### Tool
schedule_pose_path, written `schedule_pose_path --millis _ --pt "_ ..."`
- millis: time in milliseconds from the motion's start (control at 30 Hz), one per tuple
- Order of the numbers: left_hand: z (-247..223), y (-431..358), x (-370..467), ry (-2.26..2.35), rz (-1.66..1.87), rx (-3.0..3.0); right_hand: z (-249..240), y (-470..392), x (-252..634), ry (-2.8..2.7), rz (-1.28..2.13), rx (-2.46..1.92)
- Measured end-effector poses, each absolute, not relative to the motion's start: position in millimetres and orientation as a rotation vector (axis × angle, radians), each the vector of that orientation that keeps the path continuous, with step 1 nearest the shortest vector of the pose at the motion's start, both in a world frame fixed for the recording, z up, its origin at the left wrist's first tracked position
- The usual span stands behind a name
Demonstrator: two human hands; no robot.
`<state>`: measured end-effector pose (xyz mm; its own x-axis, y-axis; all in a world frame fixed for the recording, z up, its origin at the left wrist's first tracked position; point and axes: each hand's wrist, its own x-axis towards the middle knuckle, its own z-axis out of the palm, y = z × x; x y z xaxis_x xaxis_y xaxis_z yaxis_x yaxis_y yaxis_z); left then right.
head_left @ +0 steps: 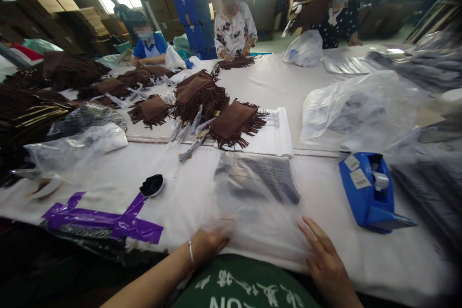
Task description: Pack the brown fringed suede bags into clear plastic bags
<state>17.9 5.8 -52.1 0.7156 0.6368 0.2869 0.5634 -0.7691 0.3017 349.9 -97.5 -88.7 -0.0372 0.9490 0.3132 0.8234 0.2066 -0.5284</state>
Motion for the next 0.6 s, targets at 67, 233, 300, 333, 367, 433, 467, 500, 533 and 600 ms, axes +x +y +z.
schedule_pose_path --millis 67,233,300,333,367,433,467,500,533,600 --pt "-37 -9 -11 0.544 0.529 2.816 -92 -95 352 -2.017 0.298 -1.532" --pt "-21 -5 -34 0.994 0.645 2.874 -106 -92 351 -2.167 0.199 -1.516" --pt "-30 8 -24 1.146 0.625 2.833 -108 -87 357 -2.229 0.144 -1.496" --pt "-37 14 -17 1.141 0.643 2.801 -109 -83 362 -2.271 0.127 -1.462" --pt "-44 19 -11 1.118 0.677 2.759 -108 -78 368 -2.314 0.119 -1.425" --pt "-57 24 2 1.092 0.756 2.674 -103 -70 382 -2.347 0.106 -1.406" --pt "-62 23 8 1.099 0.776 2.644 -99 -68 388 -2.323 0.096 -1.437" --pt "-65 22 12 1.11 0.77 2.624 -93 -67 391 -2.276 0.088 -1.485" --pt "-66 19 15 1.115 0.753 2.607 -86 -68 391 -2.222 0.09 -1.521" --pt "-65 16 17 1.128 0.74 2.547 -66 -72 378 -2.156 0.164 -1.477"
